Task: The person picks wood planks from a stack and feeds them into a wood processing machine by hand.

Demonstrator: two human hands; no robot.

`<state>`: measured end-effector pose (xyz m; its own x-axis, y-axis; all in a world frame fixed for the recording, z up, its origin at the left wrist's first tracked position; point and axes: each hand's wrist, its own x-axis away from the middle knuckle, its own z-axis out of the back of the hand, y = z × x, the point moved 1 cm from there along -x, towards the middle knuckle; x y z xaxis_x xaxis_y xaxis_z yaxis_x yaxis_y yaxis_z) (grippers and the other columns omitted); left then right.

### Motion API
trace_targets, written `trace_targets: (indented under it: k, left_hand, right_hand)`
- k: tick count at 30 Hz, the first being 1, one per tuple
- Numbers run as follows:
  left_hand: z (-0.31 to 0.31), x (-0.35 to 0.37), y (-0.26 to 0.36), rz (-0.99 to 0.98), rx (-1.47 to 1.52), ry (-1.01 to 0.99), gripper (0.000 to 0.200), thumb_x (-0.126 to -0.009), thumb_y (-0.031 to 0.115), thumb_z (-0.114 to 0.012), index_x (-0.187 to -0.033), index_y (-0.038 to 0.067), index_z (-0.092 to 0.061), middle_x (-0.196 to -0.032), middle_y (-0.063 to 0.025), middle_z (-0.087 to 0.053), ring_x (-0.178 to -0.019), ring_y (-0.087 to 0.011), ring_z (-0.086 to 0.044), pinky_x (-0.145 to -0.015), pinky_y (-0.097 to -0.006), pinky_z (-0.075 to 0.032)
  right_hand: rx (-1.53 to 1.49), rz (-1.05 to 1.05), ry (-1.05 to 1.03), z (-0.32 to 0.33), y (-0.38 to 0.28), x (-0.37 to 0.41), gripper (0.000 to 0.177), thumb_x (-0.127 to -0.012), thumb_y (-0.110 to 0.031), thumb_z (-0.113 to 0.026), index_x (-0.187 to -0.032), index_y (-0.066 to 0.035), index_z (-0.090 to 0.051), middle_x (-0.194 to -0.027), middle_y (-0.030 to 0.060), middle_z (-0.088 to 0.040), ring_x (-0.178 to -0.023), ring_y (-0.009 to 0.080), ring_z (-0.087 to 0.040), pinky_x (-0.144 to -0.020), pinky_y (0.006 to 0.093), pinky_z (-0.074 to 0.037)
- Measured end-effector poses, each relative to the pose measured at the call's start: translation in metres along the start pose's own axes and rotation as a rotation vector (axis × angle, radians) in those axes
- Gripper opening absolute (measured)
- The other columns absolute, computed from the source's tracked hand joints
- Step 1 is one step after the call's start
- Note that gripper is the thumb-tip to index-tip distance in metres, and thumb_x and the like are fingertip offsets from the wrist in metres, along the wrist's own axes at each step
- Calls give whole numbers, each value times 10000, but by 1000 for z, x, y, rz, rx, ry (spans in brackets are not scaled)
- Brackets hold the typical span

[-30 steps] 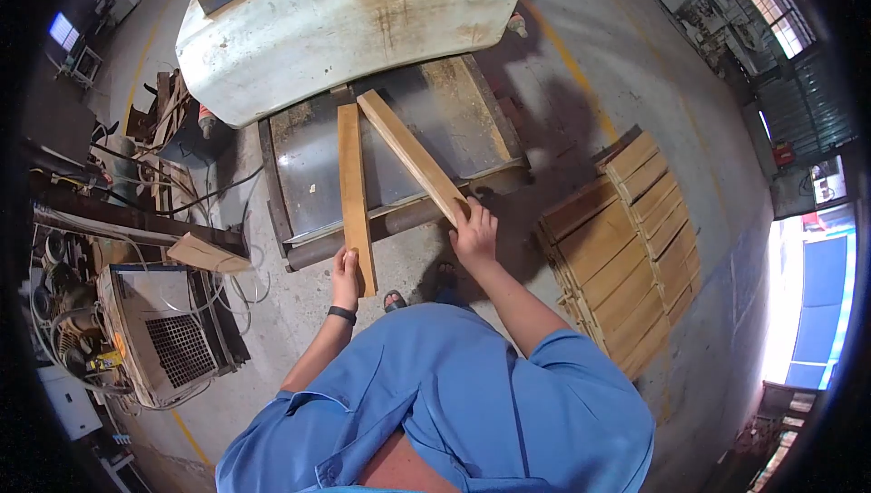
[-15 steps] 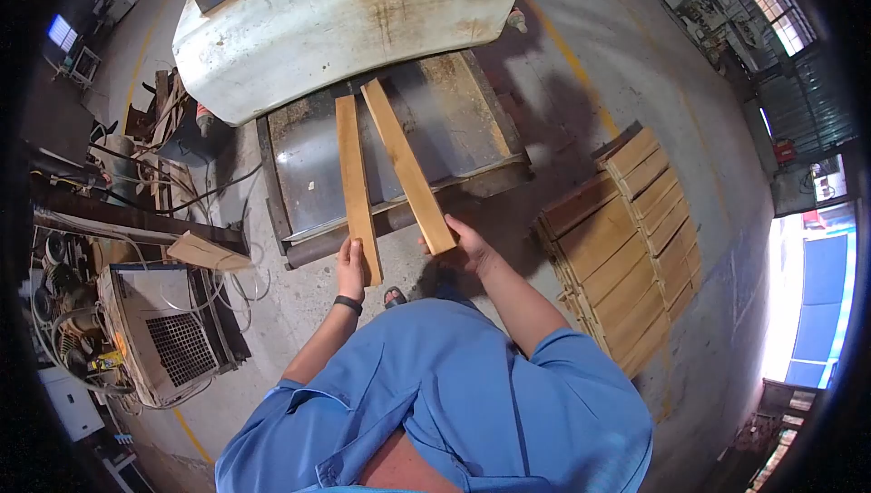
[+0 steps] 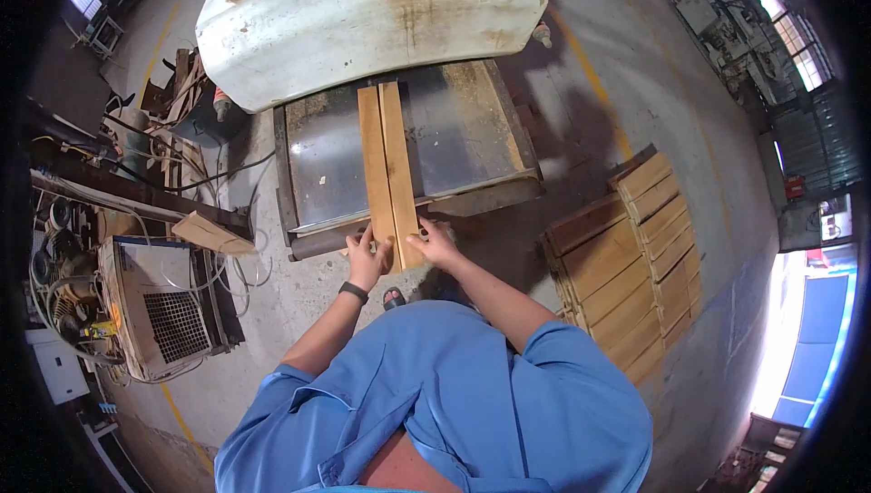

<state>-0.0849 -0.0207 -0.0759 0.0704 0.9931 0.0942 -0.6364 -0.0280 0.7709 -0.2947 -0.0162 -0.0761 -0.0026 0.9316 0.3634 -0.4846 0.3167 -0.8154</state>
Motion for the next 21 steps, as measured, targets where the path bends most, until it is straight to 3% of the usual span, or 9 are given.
trace_targets:
  k: [1,4,5,6,7,9,14,17,21]
  left_hand:
    - [9,7,13,-76,29,35,855,-780,345,-825,-1490,80,-427,-1288,-281,-435,-1181,-448,-472,-1027,-511,-418]
    - [43,27,64,-386,-163,-26,992,-677,304,-885,-1511,103,-388,-1428,-281,-370,-1326,-484,-385,-1114,-523,-377]
    - [44,33,69,-383,-331,-197,1000,-639,267,-893,-1507,153,-409,-1550,-229,-295,-1425,-508,-272,-1184,-521,-319]
    - [39,35,67,-426,-416,-226,977,-655,255,-882,-1507,170,-411,-1567,-214,-281,-1436,-512,-250,-1189,-521,-314]
    - [33,36,63,-471,-502,-258,955,-671,243,-872,-1507,187,-413,-1584,-198,-267,-1447,-517,-228,-1194,-520,-309]
    - [25,29,61,-513,-570,-258,848,-714,195,-832,-1479,253,-470,-1596,-157,-280,-1449,-535,-208,-1178,-537,-337]
    - [15,6,74,-533,-573,-232,681,-763,190,-789,-1405,228,-565,-1571,-172,-337,-1452,-542,-202,-1185,-515,-331]
    - [9,-16,81,-550,-577,-183,629,-789,187,-760,-1390,208,-576,-1551,-189,-361,-1432,-549,-240,-1198,-526,-302]
    - [-11,-68,70,-673,-681,-59,522,-867,229,-657,-1377,141,-581,-1471,-207,-472,-1465,-355,-311,-1236,-588,-152]
  right_hand:
    - [-22,20,23,-1,11,-5,713,-885,-329,-751,-1457,-27,-451,-1343,244,-559,-1244,356,-539,-1042,419,-433]
    - [-227,-4,32,2,45,-24,659,-892,-298,-757,-1422,-20,-480,-1215,188,-620,-1017,276,-634,-874,373,-517]
    - [-386,-81,-9,11,39,-18,636,-896,-283,-757,-1410,-20,-490,-1166,163,-632,-928,235,-643,-807,356,-531]
    - [-546,-165,-52,17,37,-13,613,-899,-268,-757,-1398,-19,-500,-1117,138,-644,-839,195,-651,-740,338,-545]
    - [-601,-109,22,15,49,-13,554,-909,-199,-745,-1380,-23,-511,-1039,99,-632,-697,108,-593,-615,286,-518]
    - [-533,-62,13,21,74,-14,550,-908,-191,-742,-1377,-21,-510,-1030,108,-636,-711,111,-600,-626,289,-520]
    - [-281,62,26,46,143,-13,450,-919,-187,-730,-1311,-35,-569,-972,73,-661,-803,150,-637,-695,324,-542]
    - [-71,-172,-37,71,156,5,509,-861,-262,-752,-1279,-9,-608,-1028,140,-697,-912,241,-681,-813,364,-549]
    - [83,-339,-90,115,148,42,591,-826,-335,-748,-1292,2,-612,-1064,201,-713,-992,317,-690,-885,403,-542]
